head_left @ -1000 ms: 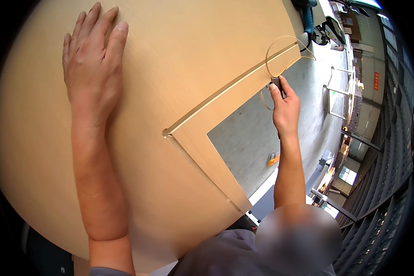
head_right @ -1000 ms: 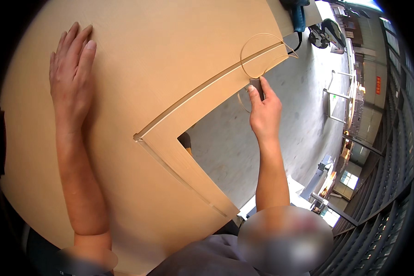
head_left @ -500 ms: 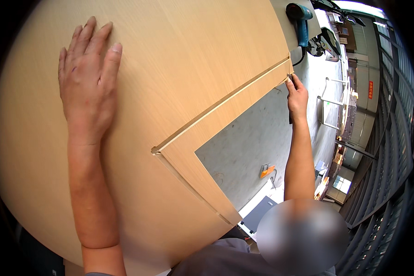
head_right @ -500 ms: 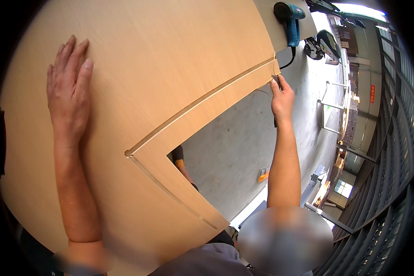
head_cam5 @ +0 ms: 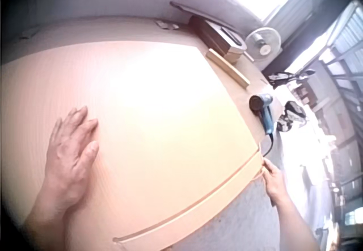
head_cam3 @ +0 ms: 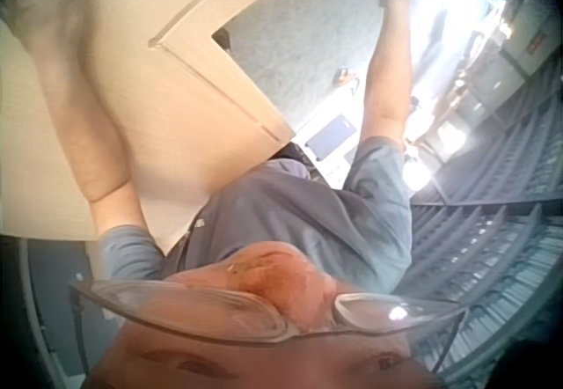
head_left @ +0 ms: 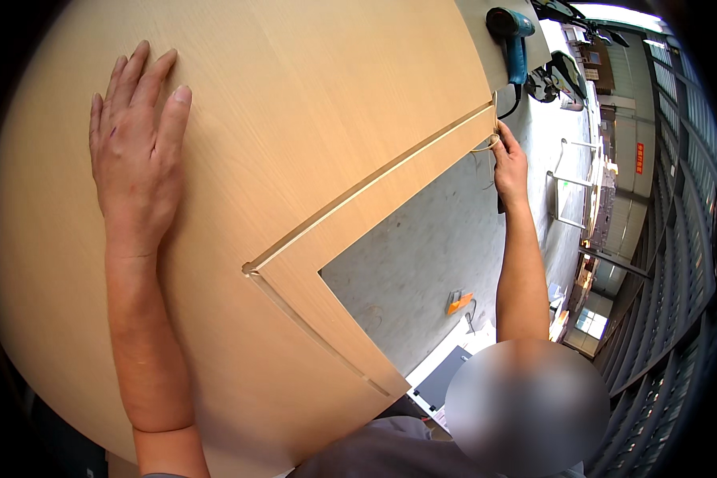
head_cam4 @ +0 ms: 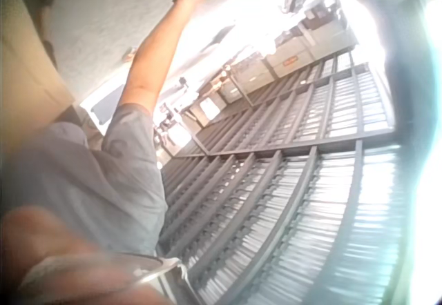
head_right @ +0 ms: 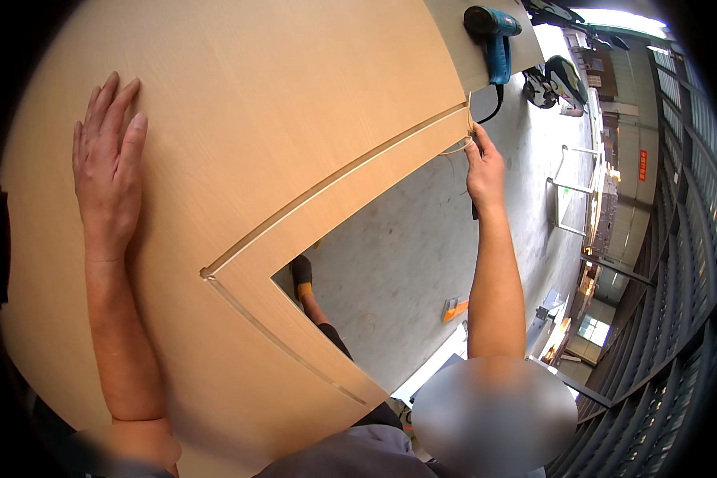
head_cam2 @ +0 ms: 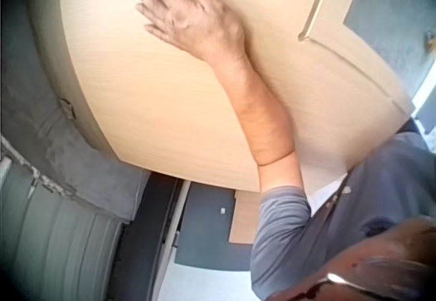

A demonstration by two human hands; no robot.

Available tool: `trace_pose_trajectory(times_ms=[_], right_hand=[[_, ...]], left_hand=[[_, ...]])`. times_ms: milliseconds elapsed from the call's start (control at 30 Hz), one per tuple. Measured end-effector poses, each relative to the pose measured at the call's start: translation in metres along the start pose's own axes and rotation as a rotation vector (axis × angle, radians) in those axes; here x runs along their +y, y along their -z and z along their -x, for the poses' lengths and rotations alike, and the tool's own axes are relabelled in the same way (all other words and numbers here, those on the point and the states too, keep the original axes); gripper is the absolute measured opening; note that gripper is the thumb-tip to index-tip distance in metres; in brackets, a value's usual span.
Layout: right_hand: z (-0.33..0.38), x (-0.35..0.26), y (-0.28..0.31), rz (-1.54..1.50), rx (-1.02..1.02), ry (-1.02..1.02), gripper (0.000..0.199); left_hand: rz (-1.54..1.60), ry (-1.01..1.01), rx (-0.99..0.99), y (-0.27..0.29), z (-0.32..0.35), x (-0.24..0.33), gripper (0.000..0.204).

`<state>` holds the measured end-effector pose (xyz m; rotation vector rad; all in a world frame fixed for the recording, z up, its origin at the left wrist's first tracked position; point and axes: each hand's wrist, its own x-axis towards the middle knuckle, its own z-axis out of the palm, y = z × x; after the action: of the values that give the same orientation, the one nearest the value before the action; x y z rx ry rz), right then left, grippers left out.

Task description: The person trims the edges of a large wooden board using a utility knife and a heat gun. They apply heat to the edge banding and then scrape off excess material with the knife. The person also cleans up wood shavings from the floor and moves the board to a different location.

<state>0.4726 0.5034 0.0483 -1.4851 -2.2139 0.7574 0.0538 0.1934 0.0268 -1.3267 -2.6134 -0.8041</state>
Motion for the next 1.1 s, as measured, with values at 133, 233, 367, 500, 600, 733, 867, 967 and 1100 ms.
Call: trace_pose_trajectory(times_ms=[133, 233, 367, 500, 600, 733, 867, 967, 1100], right_hand=[[0.002, -0.006, -0.002, 0.010, 0.009, 0.008, 0.038], [0.000, -0.003, -0.001, 0.019, 0.013, 0.020, 0.037], [0.000, -0.006, -0.003, 0.069, 0.047, 0.042, 0.036], [-0.015, -0.002, -0.001, 0.070, 0.026, 0.034, 0.035], [-0.019, 0.012, 0.010, 0.079, 0.048, -0.001, 0.035], [0.014, 0.031, 0.037, -0.106, 0.191, -0.232, 0.040], [0.076, 0.012, 0.056, -0.393, 0.160, -0.307, 0.044], [0.126, -0.024, 0.066, -0.516, 0.095, -0.324, 0.042], [0.200, -0.063, 0.077, -0.715, -0.125, -0.412, 0.044]], left_hand=[[-0.009, 0.002, 0.003, -0.002, 0.002, -0.001, 0.048], [-0.016, 0.001, 0.003, -0.002, 0.001, -0.001, 0.048], [-0.010, -0.004, 0.006, -0.003, -0.001, -0.002, 0.048], [-0.008, -0.010, 0.013, -0.001, -0.001, -0.002, 0.048], [-0.019, -0.034, 0.014, -0.001, -0.003, -0.005, 0.048], [-0.021, -0.037, 0.016, -0.008, -0.007, -0.006, 0.048], [0.008, -0.041, 0.024, -0.009, -0.013, -0.015, 0.048], [0.010, -0.098, 0.028, 0.002, -0.017, -0.017, 0.045], [0.013, -0.143, 0.036, 0.005, -0.015, -0.041, 0.043]])
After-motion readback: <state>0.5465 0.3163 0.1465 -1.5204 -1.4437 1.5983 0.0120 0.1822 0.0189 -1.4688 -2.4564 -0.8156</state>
